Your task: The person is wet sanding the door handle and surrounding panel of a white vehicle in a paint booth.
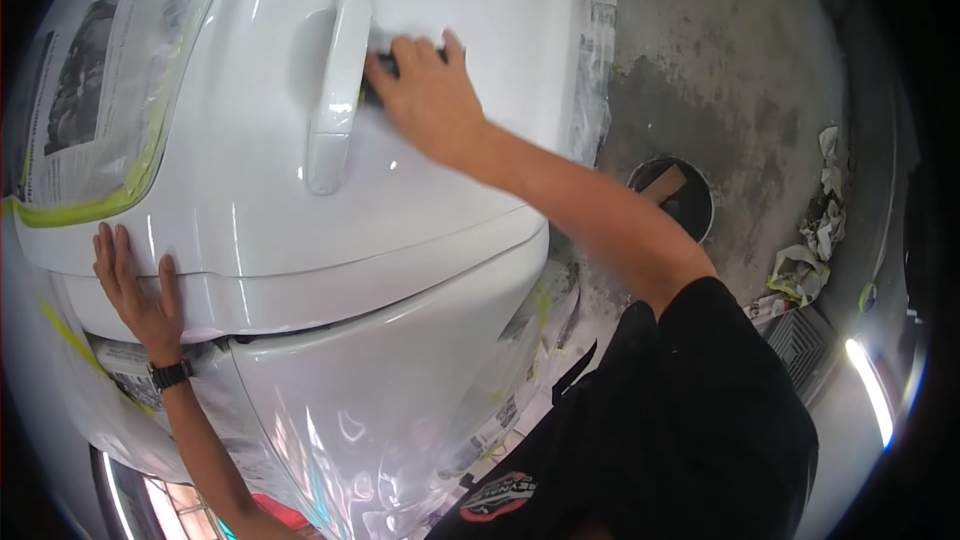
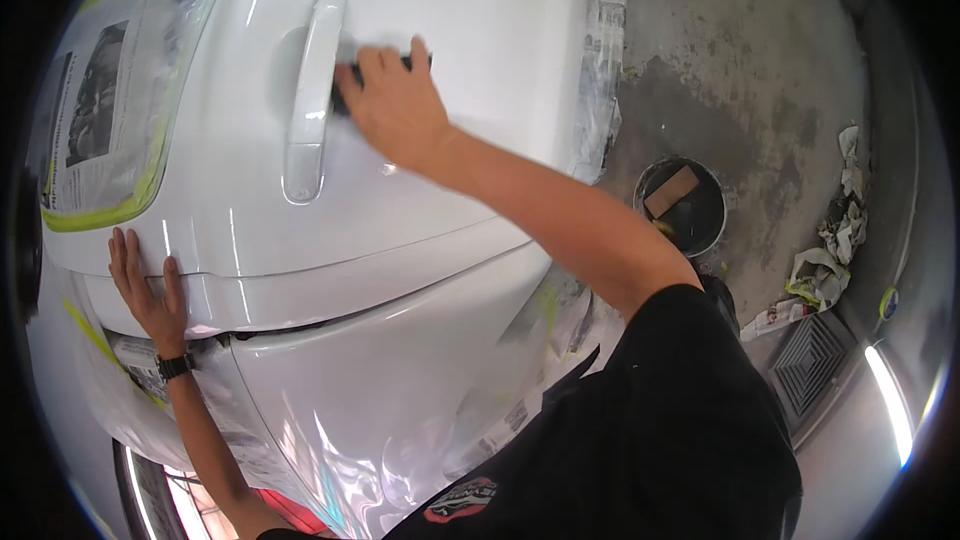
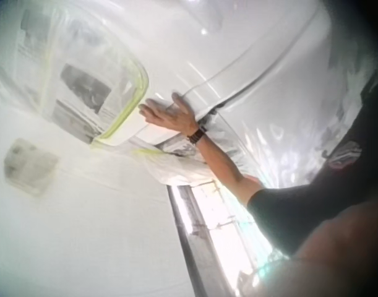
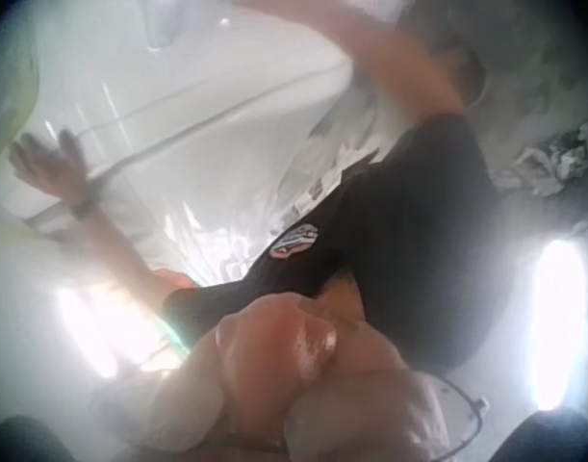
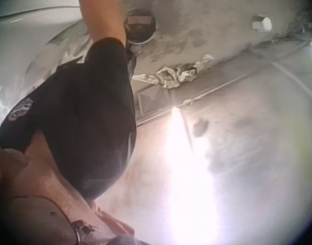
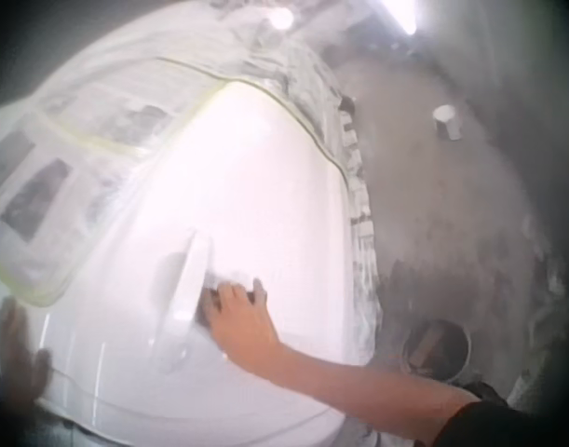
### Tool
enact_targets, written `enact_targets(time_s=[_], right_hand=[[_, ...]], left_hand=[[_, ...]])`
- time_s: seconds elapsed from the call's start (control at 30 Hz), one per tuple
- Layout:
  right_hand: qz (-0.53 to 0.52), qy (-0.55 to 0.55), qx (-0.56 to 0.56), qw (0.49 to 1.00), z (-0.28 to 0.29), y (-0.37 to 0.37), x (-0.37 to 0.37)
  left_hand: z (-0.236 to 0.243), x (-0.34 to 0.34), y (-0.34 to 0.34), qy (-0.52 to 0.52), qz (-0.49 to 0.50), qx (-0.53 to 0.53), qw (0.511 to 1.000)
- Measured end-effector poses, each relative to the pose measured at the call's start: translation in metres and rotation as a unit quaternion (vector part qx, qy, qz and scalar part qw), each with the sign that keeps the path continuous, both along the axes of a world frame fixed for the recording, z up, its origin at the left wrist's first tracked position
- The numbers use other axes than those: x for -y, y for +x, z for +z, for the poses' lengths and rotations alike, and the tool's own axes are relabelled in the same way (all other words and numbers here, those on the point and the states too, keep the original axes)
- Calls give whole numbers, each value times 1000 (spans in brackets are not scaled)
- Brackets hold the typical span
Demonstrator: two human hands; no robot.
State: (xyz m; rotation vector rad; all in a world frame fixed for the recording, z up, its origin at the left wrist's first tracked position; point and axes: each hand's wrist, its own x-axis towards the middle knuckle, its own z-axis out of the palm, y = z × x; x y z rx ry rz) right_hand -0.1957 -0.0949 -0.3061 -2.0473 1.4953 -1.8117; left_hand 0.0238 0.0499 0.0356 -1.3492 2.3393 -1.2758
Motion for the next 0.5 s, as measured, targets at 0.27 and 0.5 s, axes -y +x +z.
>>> enact_targets(time_s=[0.27,0.5], right_hand=[[-36,-6,-69,997,0,-7,5],[-37,-64,-116,990,5,-25,16]], left_hand=[[1,-3,3,-9,10,14,1000],[4,-3,1,-14,0,14,1000]])
